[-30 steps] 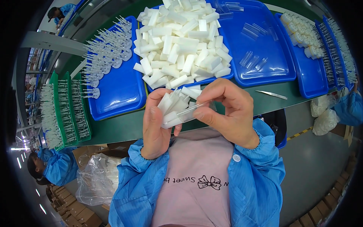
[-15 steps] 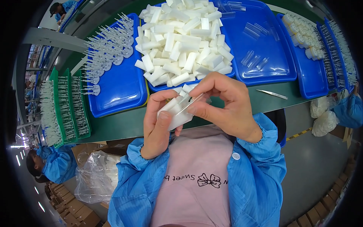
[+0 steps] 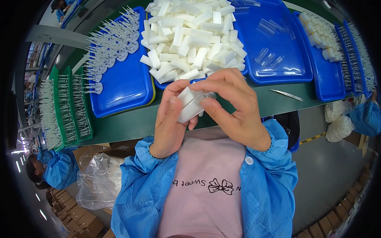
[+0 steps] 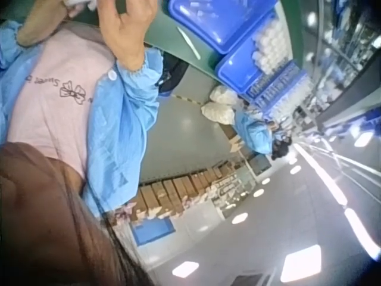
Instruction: The person assembles components by fitting foam pieces and plastic sleeves onto plastic base fixtures, securing them with rubber bands, adjusting the parts with tweezers, and placing the completed assemblies into a tray.
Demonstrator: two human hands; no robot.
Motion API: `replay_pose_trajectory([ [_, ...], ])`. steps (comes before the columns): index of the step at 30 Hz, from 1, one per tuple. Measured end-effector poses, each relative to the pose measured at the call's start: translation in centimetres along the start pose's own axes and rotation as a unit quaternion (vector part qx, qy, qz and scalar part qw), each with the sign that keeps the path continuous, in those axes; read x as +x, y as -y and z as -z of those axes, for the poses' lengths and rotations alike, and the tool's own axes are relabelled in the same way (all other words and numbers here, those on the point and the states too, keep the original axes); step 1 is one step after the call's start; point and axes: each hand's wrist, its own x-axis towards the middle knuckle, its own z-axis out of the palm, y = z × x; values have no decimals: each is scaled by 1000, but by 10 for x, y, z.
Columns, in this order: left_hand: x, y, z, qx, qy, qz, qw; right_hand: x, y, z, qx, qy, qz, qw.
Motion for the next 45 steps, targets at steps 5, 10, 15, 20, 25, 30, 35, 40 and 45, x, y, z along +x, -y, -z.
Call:
replay_pose_trajectory([
  [5, 0, -2, -1, -27, -5, 3, 1000, -5, -2, -9, -144, -86, 84, 982],
  [10, 2, -5, -6, -88, 14, 35, 995, -11, 8, -21, -193, -12, 29, 981],
  [15, 1, -4, -6, -126, 50, 54, 989, -6, 5, -25, -183, -73, 55, 979],
  [20, 3, -9, -5, -86, 62, 79, 991, -6, -3, -20, -172, -77, 97, 977],
  [25, 4, -9, -7, -109, 58, 60, 991, -7, 0, -18, -187, -62, 95, 976],
  [30, 5, -7, -8, -70, 58, 59, 994, -5, -2, -14, -210, 5, 95, 973],
  [35, 5, -9, 6, -19, 68, 45, 996, 3, -30, 47, -100, -103, -45, 989],
  [40, 5, -7, 2, -10, 45, 6, 999, -11, -102, 107, -396, -114, -244, 878],
  [45, 9, -5, 7, -81, 87, 58, 991, -27, -137, 111, -309, -94, -326, 889],
])
